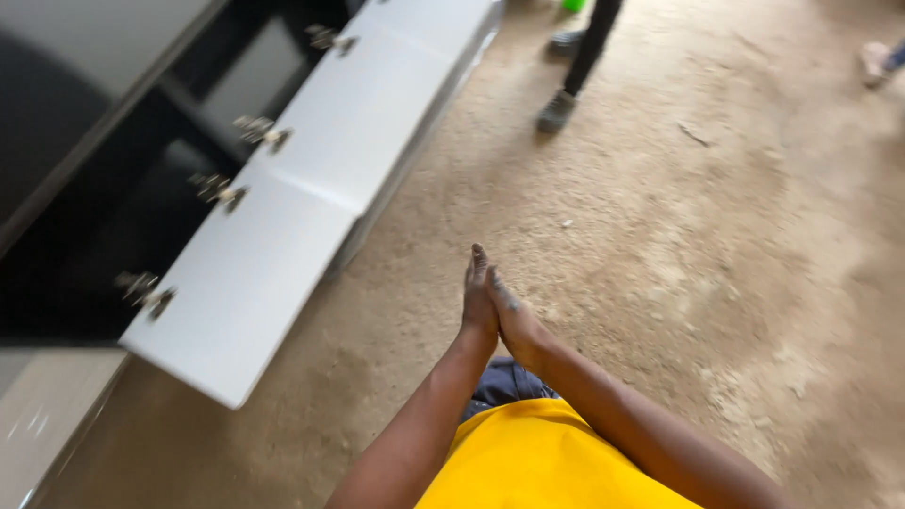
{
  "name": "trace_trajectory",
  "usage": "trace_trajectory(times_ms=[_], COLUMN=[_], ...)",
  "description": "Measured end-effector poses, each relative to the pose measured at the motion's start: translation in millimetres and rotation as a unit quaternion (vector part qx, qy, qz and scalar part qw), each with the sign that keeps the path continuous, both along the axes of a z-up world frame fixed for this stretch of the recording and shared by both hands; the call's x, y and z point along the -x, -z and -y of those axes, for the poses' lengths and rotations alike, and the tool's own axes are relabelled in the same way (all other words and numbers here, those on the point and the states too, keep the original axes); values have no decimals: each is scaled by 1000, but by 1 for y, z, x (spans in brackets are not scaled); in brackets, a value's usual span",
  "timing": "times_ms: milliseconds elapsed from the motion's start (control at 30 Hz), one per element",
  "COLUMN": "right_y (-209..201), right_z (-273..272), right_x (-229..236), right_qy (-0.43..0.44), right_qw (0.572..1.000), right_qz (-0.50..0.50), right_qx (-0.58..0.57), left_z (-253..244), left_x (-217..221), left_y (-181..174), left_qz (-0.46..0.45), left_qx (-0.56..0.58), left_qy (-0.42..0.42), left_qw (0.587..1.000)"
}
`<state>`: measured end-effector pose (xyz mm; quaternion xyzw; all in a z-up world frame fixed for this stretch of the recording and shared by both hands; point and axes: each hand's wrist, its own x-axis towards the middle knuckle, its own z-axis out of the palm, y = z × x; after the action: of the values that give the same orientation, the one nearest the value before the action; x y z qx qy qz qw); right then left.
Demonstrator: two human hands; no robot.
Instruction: Installing metal hinges onto cabinet doors using a power drill and then wiping the top surface of the cabinet with a cloth.
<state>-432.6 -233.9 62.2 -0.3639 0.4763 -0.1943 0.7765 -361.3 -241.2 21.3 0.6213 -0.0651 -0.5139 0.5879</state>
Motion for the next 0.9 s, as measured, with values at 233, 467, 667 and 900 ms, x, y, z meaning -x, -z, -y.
trace_trajectory(times_ms=[233,467,667,900], right_y=[-45,-78,-50,31], right_z=[135,188,254,422], right_x=[151,266,345,450], right_qy=[97,144,104,134], right_qw=[976,905,818,673], right_qz=[-86,-214,-332,-457], right_qx=[175,337,458,566], left_z=[80,218,308,439], left_x=[173,281,336,398], left_y=[-129,-85,-92,-137], left_qz=[-112,-327,-442,-351], left_qx=[98,111,8,-16], left_qy=[225,306,300,339], left_qw=[963,887,845,873])
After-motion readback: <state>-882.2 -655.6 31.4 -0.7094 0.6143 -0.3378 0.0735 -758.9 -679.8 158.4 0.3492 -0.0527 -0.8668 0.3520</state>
